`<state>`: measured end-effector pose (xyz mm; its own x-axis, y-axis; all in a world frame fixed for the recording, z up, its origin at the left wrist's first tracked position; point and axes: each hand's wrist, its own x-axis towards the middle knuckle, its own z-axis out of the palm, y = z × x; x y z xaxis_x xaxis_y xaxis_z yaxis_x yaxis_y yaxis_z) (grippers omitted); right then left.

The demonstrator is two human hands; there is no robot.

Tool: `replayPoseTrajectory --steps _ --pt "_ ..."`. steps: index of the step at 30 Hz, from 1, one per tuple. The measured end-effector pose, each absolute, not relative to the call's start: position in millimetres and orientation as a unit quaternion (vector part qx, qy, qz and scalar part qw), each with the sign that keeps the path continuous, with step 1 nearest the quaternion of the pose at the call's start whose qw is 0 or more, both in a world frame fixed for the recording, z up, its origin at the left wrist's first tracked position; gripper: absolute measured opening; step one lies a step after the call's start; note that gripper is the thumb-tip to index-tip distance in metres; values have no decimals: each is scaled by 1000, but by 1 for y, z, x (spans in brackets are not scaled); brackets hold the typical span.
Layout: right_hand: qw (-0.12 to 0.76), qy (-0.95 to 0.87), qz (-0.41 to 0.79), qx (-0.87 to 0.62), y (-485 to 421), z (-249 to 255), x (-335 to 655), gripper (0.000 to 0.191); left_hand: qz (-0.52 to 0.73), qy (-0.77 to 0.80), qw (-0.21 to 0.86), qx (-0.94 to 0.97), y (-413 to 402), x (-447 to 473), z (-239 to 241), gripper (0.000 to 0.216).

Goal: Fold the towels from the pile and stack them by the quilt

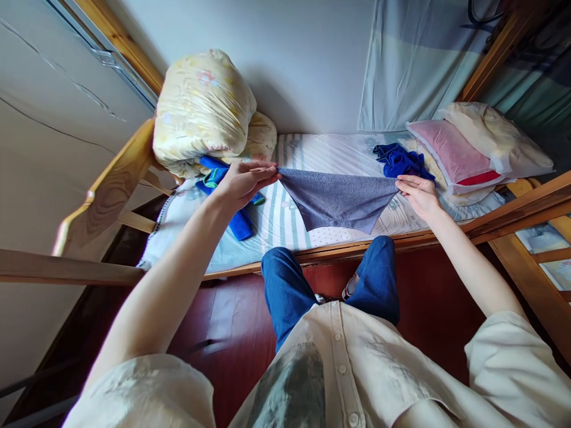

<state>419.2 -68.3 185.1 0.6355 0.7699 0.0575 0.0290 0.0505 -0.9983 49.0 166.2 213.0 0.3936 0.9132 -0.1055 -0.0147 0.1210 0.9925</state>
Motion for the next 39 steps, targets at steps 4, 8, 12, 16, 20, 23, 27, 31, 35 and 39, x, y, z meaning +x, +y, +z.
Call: replayPoseTrajectory --steps 4,8,12,16,20,23,27,31,35,39 --pt "637 -316 300 -635 -77 176 423 46 363 408 627 555 164 40 202 10" --pt "622 -318 316 -642 -74 168 428 43 350 433 617 556 174 37 189 12" --pt "606 -309 342 -649 -55 159 433 42 336 442 634 538 189 42 172 11" --pt "599 -294 365 -649 -14 141 441 43 329 466 640 514 212 60 151 13" --pt "605 -299 345 -653 47 118 454 40 359 493 606 511 251 91 133 17" --pt "615 -323 296 -655 90 107 463 38 397 498 563 527 280 110 129 18" --pt "633 -383 224 -634 113 97 470 36 450 468 490 581 296 111 126 26" --pt "603 -439 200 -635 97 69 469 35 443 452 451 630 283 87 91 34" --pt "533 -477 237 -658 63 8 458 34 375 451 454 671 249 60 17 39" --pt "470 -444 308 -698 27 -62 440 29 262 499 462 685 201 46 -59 33"
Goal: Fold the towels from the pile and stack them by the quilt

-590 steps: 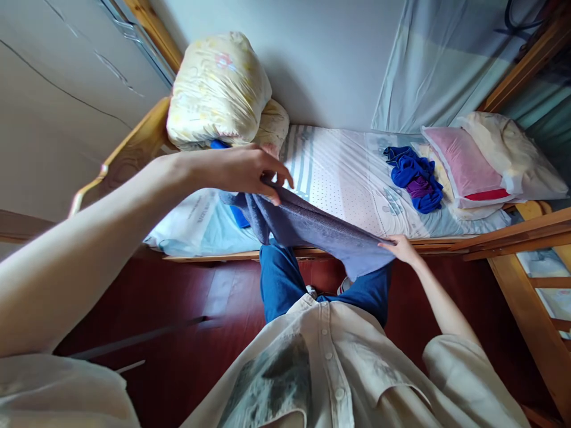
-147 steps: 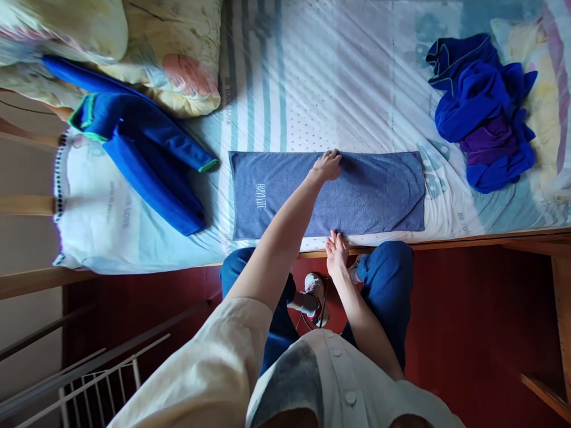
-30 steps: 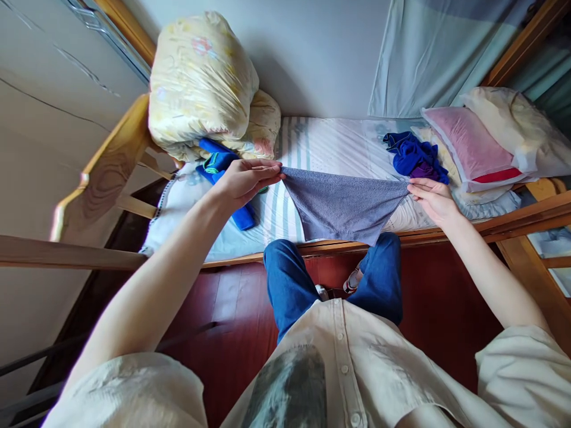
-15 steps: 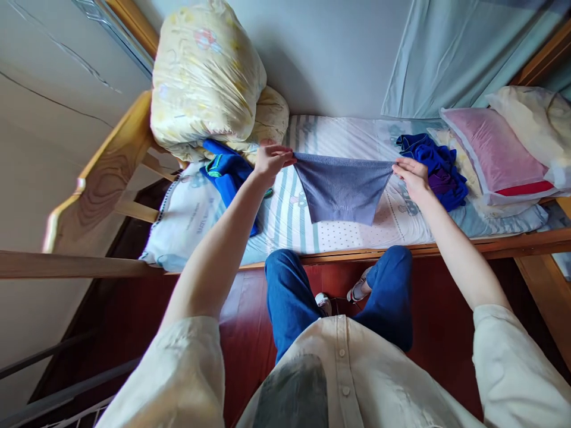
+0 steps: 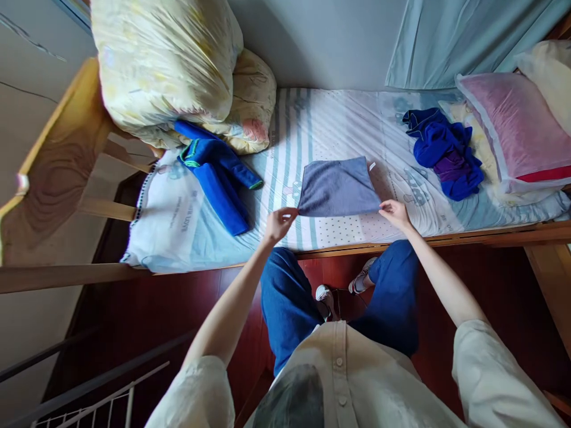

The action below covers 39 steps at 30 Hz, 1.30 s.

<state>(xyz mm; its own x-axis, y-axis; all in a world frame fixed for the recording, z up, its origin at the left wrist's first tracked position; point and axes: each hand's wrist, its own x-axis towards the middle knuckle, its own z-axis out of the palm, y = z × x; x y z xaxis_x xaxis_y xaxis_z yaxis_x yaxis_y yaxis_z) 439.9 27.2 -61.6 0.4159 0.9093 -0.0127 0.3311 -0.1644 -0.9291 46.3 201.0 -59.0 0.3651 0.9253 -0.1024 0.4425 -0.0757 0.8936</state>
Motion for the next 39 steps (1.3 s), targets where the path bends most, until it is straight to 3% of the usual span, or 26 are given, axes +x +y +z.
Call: replayPoseTrajectory --steps 6,11,17,25,32,39 --pt "349 -334 436 -759 -18 -127 417 21 120 562 483 661 155 39 -130 21" --pt "400 -225 453 -765 -22 -143 406 29 122 622 510 582 152 42 -156 40" --pt "382 -185 458 -781 -19 -140 404 48 34 644 460 610 162 44 -158 24" --pt "187 -292 500 -794 -35 -119 414 36 -116 570 433 688 163 27 -140 14" --pt "270 -262 553 -743 -34 -111 411 33 -23 613 546 570 168 41 -140 38" --pt "321 -235 531 -748 6 -114 415 38 82 608 632 474 207 67 -150 61"
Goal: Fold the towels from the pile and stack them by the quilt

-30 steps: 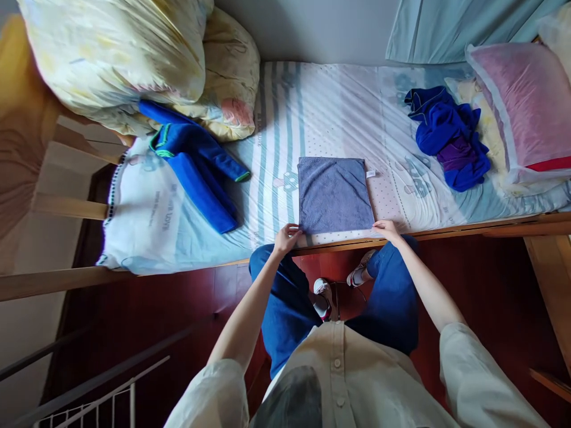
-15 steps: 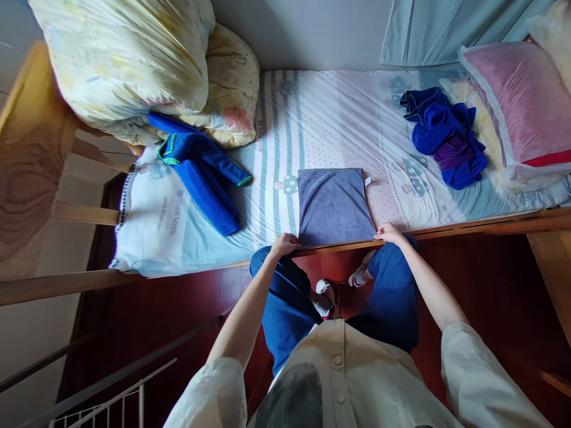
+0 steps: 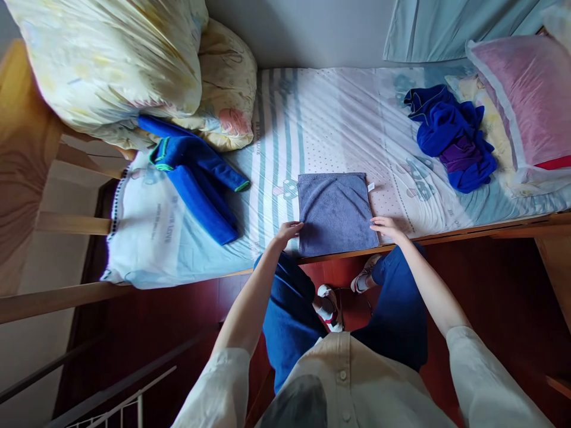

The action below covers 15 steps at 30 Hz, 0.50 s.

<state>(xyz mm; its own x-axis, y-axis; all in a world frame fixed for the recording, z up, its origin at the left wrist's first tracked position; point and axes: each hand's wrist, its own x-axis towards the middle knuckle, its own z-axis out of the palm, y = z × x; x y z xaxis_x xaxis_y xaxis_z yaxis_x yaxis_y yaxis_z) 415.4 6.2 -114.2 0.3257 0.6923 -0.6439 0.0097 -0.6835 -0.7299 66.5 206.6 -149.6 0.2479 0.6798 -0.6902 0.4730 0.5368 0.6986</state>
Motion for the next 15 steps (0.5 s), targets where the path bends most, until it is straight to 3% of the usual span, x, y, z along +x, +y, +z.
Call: replayPoseTrajectory --steps 15 --pt "437 -203 377 -791 162 -164 460 25 237 632 569 469 334 139 -183 35"
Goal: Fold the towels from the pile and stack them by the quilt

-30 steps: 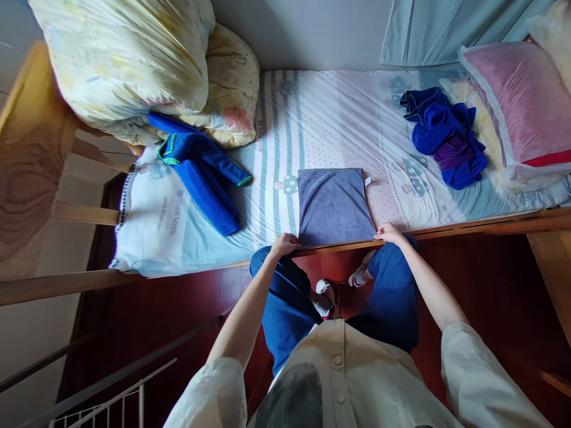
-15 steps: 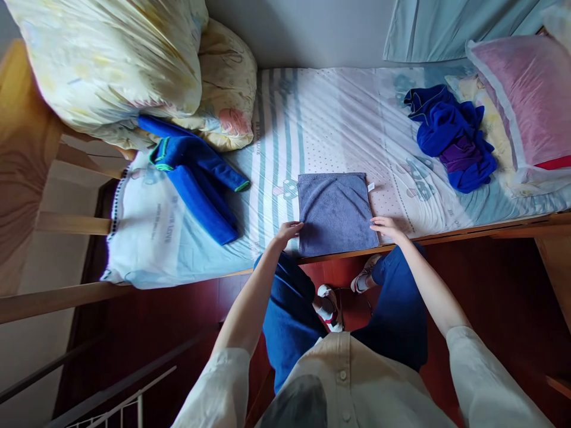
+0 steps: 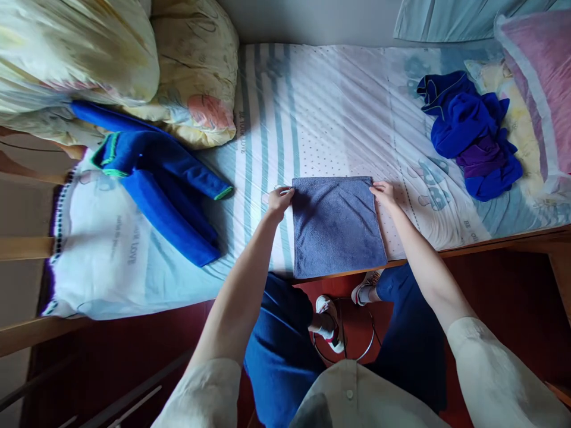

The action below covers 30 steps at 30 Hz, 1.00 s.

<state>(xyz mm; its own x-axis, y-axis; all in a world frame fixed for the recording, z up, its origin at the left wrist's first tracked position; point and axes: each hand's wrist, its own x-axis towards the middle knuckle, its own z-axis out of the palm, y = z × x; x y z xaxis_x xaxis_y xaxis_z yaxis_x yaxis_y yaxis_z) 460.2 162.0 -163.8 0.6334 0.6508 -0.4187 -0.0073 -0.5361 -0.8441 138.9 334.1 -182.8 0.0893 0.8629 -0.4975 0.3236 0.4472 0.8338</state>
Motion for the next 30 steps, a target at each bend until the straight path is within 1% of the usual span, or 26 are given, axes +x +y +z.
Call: replayPoseTrajectory --steps 4,11,18,20,22,24,27,30 --pt "432 -233 365 -791 185 -177 470 22 246 601 573 500 350 144 -186 33" --pt "436 -232 328 -805 203 -190 482 17 261 597 544 529 367 146 -189 38" --pt "423 -255 324 -807 216 -200 497 27 289 606 494 552 386 156 -193 32" --pt "398 -276 305 -820 220 -203 500 28 292 609 474 565 390 159 -195 30" --pt "352 -300 271 -844 221 -203 499 28 291 611 439 591 388 162 -195 28" --pt "303 -342 213 -863 218 -198 488 34 295 598 387 637 378 163 -193 29" --pt "252 -464 140 -838 206 -187 458 50 278 525 310 742 346 162 -191 41" --pt "182 -578 149 -781 189 -183 430 61 209 426 294 830 312 157 -194 60"
